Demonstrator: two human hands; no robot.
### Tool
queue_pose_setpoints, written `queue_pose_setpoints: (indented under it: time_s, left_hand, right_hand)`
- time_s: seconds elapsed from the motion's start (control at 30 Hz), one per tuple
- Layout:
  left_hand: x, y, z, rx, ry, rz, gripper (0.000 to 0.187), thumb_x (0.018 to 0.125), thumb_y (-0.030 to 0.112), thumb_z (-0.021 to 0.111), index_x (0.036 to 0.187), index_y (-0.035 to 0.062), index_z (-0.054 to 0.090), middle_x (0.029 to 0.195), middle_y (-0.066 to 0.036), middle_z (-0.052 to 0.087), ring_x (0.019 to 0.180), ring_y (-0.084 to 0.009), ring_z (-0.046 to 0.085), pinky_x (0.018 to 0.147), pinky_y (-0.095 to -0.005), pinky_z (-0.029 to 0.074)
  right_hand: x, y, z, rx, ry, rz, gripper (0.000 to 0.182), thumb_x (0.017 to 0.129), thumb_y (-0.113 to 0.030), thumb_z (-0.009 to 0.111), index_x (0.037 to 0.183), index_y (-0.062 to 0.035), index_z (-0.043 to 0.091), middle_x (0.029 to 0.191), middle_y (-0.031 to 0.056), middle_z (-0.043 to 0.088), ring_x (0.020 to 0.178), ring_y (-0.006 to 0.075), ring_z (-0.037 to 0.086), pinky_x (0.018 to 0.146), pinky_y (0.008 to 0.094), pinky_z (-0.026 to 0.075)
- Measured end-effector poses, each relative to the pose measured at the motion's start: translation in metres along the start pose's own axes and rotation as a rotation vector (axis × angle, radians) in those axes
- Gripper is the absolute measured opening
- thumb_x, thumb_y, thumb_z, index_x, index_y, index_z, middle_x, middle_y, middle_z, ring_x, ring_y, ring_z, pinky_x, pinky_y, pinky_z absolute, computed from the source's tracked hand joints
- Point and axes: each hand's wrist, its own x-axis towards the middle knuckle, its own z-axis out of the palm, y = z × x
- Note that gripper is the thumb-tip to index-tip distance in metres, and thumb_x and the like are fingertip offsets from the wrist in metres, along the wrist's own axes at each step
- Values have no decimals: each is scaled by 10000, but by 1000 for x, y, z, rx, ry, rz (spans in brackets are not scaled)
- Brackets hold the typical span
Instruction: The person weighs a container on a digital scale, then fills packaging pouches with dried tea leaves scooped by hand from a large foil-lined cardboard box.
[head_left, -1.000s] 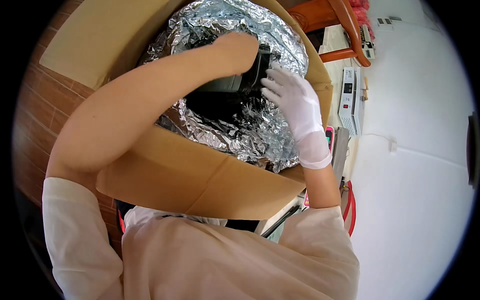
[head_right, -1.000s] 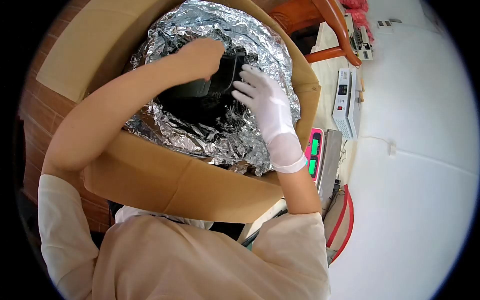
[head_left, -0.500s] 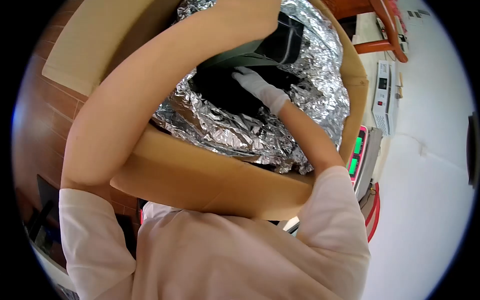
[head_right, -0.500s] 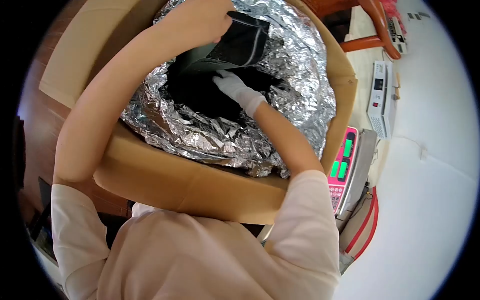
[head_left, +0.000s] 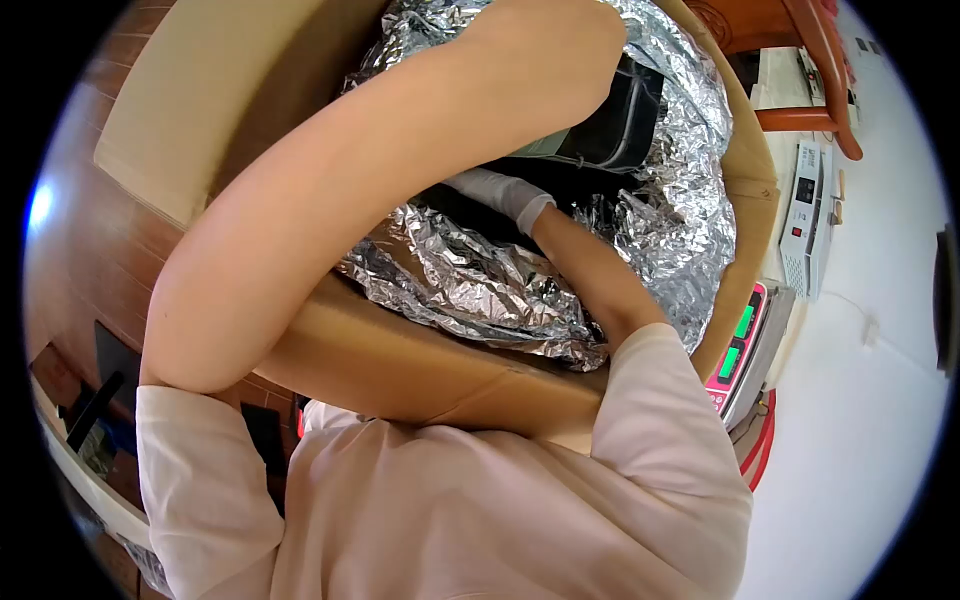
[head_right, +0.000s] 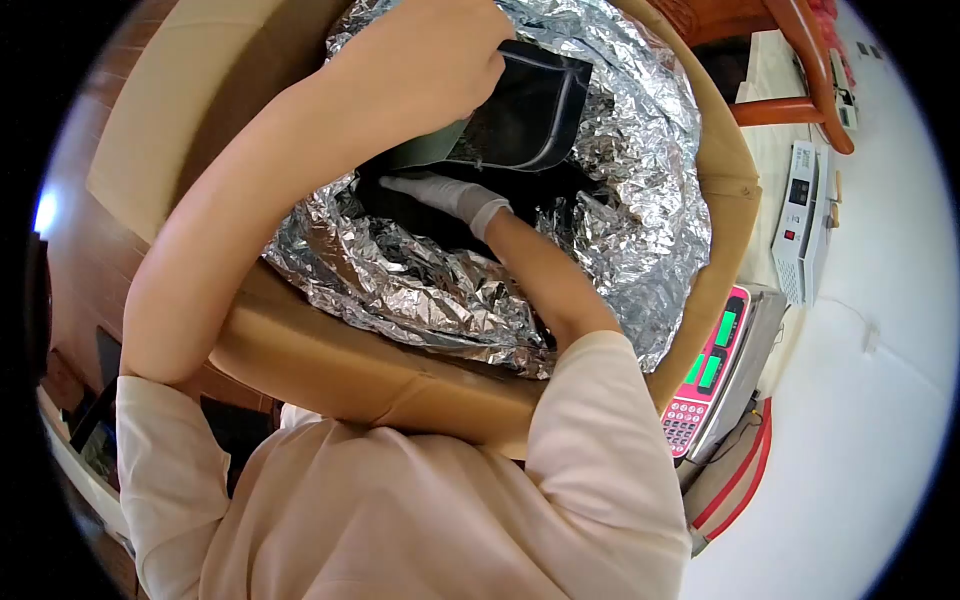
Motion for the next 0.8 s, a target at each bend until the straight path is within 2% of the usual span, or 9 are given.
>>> queue_pose_setpoints:
  time_s: [0.17,0.23,0.33,0.4,0.47,0.57,0.63,0.7,0.8]
  left_hand:
    - [-5,5,-14,-49,-53,-20,165,773,66,508,744,-32,638,791,-223,635,764,-341,637,716,-394,508]
    - [-2,9,-14,-87,-58,-197,172,780,65,504,774,-31,647,814,-222,642,791,-335,643,731,-382,514]
    - [5,6,-9,-96,-75,-334,189,790,73,502,834,-23,658,858,-215,652,842,-317,650,758,-370,519]
    - [8,1,2,-35,-61,-300,194,794,78,501,852,-20,658,879,-210,654,858,-309,651,763,-368,519]
    - [6,0,1,15,-44,-258,200,798,83,500,870,-18,657,899,-206,657,873,-302,651,767,-367,519]
    - [0,-7,6,-6,-92,-181,203,809,93,501,877,-17,657,923,-194,658,925,-291,642,811,-364,508]
    - [-5,-17,27,15,294,-22,121,764,79,508,757,-6,593,680,-177,613,693,-322,622,658,-418,494]
    - [-3,-16,25,-14,210,-98,119,765,82,515,760,-1,601,738,-199,615,773,-349,608,707,-436,482]
    - [-2,-17,26,-5,129,-191,115,760,79,523,774,6,611,757,-212,615,769,-372,610,715,-439,486]
  right_hand:
    - [-38,-26,7,2382,507,708,515,980,-320,259,1405,-30,274,1453,97,298,1340,219,256,1120,341,162]
    - [-34,-14,-17,2157,355,981,456,968,-222,298,1362,4,337,1391,100,394,1260,205,371,1103,335,216]
    - [-17,31,-42,1495,-92,619,367,962,-176,320,1253,8,445,1301,75,478,1163,189,448,1054,333,291]
    - [-10,54,-52,1032,-339,375,328,957,-146,335,1181,11,517,1242,59,535,1098,178,499,1021,332,342]
    - [-19,45,-50,658,-403,126,332,976,-174,331,1134,5,561,1177,68,584,1035,175,552,964,306,406]
    - [-37,21,-68,892,-439,277,345,956,-234,387,1144,5,550,1150,89,602,1015,209,577,925,355,445]
    - [-57,7,-71,849,-288,224,393,945,-288,378,1155,-2,546,1123,112,615,999,252,590,901,405,464]
    - [-81,-26,-53,763,-117,201,384,933,-318,397,1109,-27,577,1079,124,625,971,262,602,908,419,466]
    - [-109,-47,-34,790,-193,67,439,942,-319,362,1229,-13,490,1223,158,539,1084,315,540,947,484,427]
